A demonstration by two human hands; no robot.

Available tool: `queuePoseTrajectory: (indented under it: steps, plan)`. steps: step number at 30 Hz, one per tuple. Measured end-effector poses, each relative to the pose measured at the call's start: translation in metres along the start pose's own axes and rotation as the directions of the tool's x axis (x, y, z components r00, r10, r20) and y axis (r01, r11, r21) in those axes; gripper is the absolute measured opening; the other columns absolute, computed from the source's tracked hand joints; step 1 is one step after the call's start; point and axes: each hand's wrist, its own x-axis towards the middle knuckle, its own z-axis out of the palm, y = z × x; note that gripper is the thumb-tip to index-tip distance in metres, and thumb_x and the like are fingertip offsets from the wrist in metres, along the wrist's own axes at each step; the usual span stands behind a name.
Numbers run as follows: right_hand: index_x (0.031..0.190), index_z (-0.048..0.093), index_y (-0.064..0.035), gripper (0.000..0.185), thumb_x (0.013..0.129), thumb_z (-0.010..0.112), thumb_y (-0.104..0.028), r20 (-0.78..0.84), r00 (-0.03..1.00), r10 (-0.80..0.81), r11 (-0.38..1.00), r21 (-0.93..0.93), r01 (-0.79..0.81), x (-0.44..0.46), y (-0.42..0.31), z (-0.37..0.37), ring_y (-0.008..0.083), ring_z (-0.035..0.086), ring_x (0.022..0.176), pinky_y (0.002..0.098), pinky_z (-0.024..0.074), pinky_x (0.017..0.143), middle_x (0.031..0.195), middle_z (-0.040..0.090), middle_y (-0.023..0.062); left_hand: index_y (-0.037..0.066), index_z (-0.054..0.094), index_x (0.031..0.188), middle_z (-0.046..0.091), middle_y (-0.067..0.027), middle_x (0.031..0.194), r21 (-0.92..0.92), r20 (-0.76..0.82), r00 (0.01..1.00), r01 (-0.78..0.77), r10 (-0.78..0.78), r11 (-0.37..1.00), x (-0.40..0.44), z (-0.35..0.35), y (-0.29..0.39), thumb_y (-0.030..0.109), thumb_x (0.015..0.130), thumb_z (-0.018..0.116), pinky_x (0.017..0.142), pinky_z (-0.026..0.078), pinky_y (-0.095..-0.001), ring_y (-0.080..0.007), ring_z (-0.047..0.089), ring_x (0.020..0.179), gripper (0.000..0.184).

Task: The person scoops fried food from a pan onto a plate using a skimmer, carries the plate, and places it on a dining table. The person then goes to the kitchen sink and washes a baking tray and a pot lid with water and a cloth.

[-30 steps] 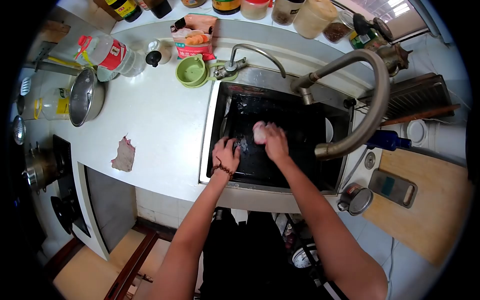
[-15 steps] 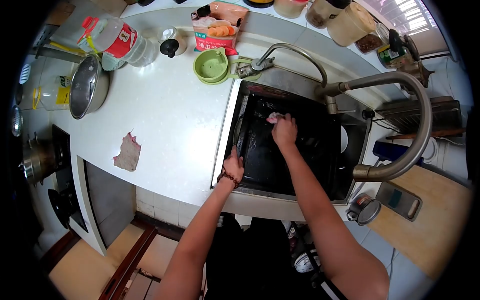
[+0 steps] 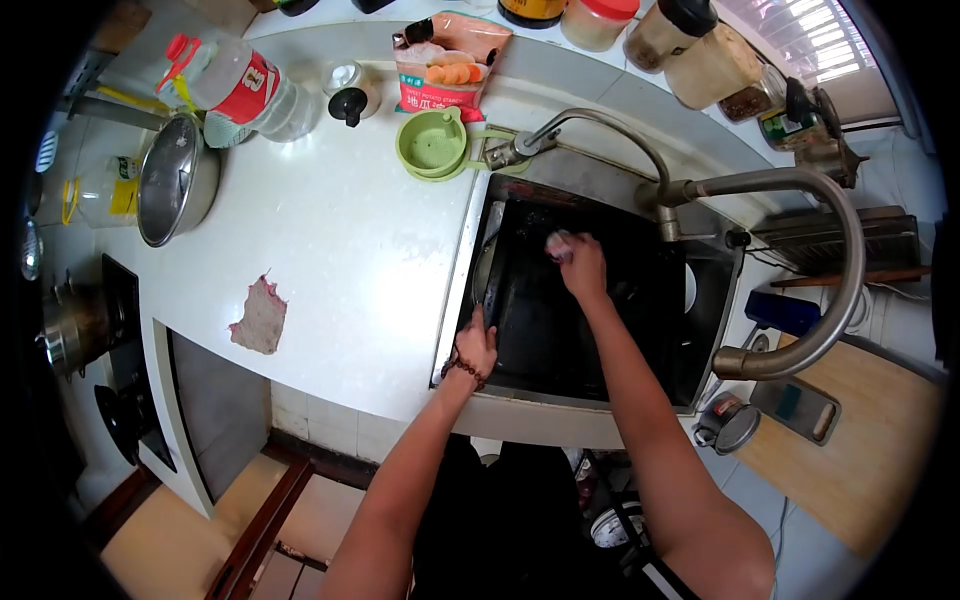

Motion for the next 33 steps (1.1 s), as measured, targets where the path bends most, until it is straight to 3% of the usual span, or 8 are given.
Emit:
queuePoseTrajectory:
  steps: [3,7,19,23,25,28,31,33]
  plan:
    - [0.125,0.066,-0.0104,0.045,0.08,0.065,-0.004,0.0,0.999,0.032,0.952,-0.306,-0.03,-0.01,0.018,0.014,0.0384,0.059,0.112,0.0435,0.0489,0.095,0.12,0.061,0.0189,-0.004,0.041,0.141,0.065,-0.0343,0.102,-0.012,-0.061,0.997,-0.055,0.054,0.998,-0.001,0.004,-0.004,0.014,0.094,0.06,0.083,0.053,-0.0505,-0.0504,0.064,0.093,0.054]
    - [0.117,0.068,-0.0066,0.038,0.079,0.064,-0.001,-0.068,0.995,-0.072,0.978,0.192,0.084,0.031,-0.021,0.084,0.0415,0.057,0.113,0.0435,0.0481,0.098,0.121,0.062,0.0171,-0.003,0.041,0.141,0.064,-0.0347,0.101,0.005,-0.013,1.0,0.007,-0.007,1.0,-0.001,-0.005,0.001,0.013,0.094,0.059,0.082,0.053,-0.0513,-0.0511,0.063,0.093,0.053]
    - [0.099,0.068,-0.0081,0.024,0.075,0.069,-0.009,0.39,0.733,-0.557,0.824,0.369,0.43,-0.158,-0.033,-0.084,0.0357,0.059,0.114,0.047,0.0451,0.102,0.107,0.064,0.0105,0.013,0.045,0.144,0.065,-0.0278,0.116,-0.134,-0.018,0.988,0.15,-0.154,0.98,-0.001,-0.003,0.003,0.028,0.103,0.046,0.092,0.05,-0.0467,-0.0467,0.062,0.107,0.044]
    - [0.112,0.062,-0.0011,0.033,0.082,0.07,-0.011,0.495,0.796,-0.348,0.893,-0.085,0.443,-0.131,0.046,-0.147,0.0401,0.06,0.111,0.0472,0.0448,0.103,0.115,0.064,0.0191,0.014,0.04,0.146,0.064,-0.0291,0.117,-0.068,0.032,0.986,0.165,-0.163,0.984,-0.001,-0.008,0.008,0.028,0.103,0.047,0.091,0.05,-0.0493,-0.0484,0.062,0.106,0.046]
    - [0.117,0.058,0.001,0.04,0.079,0.069,-0.005,0.345,0.934,-0.097,0.957,-0.225,0.183,-0.095,0.102,-0.156,0.0407,0.058,0.114,0.0465,0.0425,0.106,0.119,0.062,0.0226,0.014,0.041,0.146,0.065,-0.0294,0.114,-0.052,0.007,0.992,0.128,-0.128,0.99,-0.001,-0.005,0.002,0.029,0.103,0.048,0.09,0.05,-0.0497,-0.0488,0.062,0.105,0.046]
    - [0.117,0.057,0.0012,0.044,0.074,0.066,0.001,0.298,0.926,-0.232,0.752,-0.549,0.365,-0.052,0.17,-0.159,0.0401,0.054,0.117,0.046,0.0377,0.11,0.121,0.058,0.0233,0.012,0.042,0.145,0.066,-0.0296,0.108,-0.004,-0.009,0.993,0.114,-0.114,0.993,0.001,-0.003,0.0,0.028,0.102,0.048,0.088,0.051,-0.0504,-0.0479,0.064,0.101,0.046]
    - [0.116,0.057,-0.0004,0.045,0.071,0.065,0.002,0.402,0.908,-0.118,0.761,-0.551,0.343,-0.065,0.168,-0.165,0.0396,0.054,0.117,0.0443,0.0363,0.112,0.126,0.057,0.0216,0.014,0.042,0.145,0.065,-0.0293,0.112,-0.014,0.006,0.994,0.112,-0.112,0.994,0.002,-0.004,0.001,0.03,0.102,0.049,0.088,0.051,-0.0506,-0.0483,0.063,0.104,0.046]
    - [0.121,0.055,0.0006,0.047,0.075,0.064,0.002,0.338,0.855,-0.394,0.743,-0.43,0.513,-0.114,0.163,-0.168,0.0377,0.056,0.115,0.0428,0.0356,0.112,0.125,0.058,0.0197,0.014,0.041,0.145,0.065,-0.0295,0.114,0.0,0.027,0.991,0.128,-0.128,0.992,0.0,-0.006,0.0,0.03,0.102,0.049,0.089,0.051,-0.0506,-0.0485,0.062,0.105,0.046]
